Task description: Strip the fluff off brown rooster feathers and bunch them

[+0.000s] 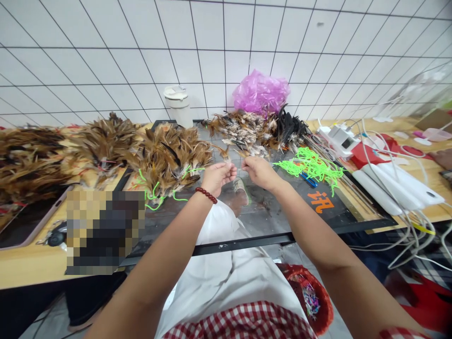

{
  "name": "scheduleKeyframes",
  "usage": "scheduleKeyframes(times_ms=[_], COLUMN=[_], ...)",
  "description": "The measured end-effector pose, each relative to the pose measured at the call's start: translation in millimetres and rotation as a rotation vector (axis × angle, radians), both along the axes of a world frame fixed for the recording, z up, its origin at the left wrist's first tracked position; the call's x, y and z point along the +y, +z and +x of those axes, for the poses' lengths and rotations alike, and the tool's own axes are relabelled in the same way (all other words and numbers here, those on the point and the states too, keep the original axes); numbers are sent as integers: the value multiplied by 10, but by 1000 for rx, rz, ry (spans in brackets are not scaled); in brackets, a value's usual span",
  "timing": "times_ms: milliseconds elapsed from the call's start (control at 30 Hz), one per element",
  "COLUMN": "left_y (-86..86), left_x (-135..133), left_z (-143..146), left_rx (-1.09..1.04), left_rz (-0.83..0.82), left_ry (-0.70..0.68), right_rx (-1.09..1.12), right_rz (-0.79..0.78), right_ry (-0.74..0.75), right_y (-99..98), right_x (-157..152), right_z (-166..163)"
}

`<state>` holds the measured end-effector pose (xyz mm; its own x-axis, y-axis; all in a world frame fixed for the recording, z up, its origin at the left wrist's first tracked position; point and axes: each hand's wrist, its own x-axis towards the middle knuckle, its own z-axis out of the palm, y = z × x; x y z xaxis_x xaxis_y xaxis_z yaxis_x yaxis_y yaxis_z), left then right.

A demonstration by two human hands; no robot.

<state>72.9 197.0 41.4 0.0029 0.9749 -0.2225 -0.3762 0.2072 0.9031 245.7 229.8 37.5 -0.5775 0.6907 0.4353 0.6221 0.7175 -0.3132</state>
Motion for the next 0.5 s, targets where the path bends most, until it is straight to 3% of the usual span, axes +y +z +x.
scheduleKeyframes(times_ms=[200,500], left_y=[-5,-41], left_x=[3,-13], left_z=[-11,-35], left_rx=[70,194], left_rz=[-34,-9], left_ry=[-82,-228], right_rx=[37,269], right_rz=[41,-129], right_ry=[98,77], right_y=[49,41], right_x=[-56,-99], right_z=[-34,-106])
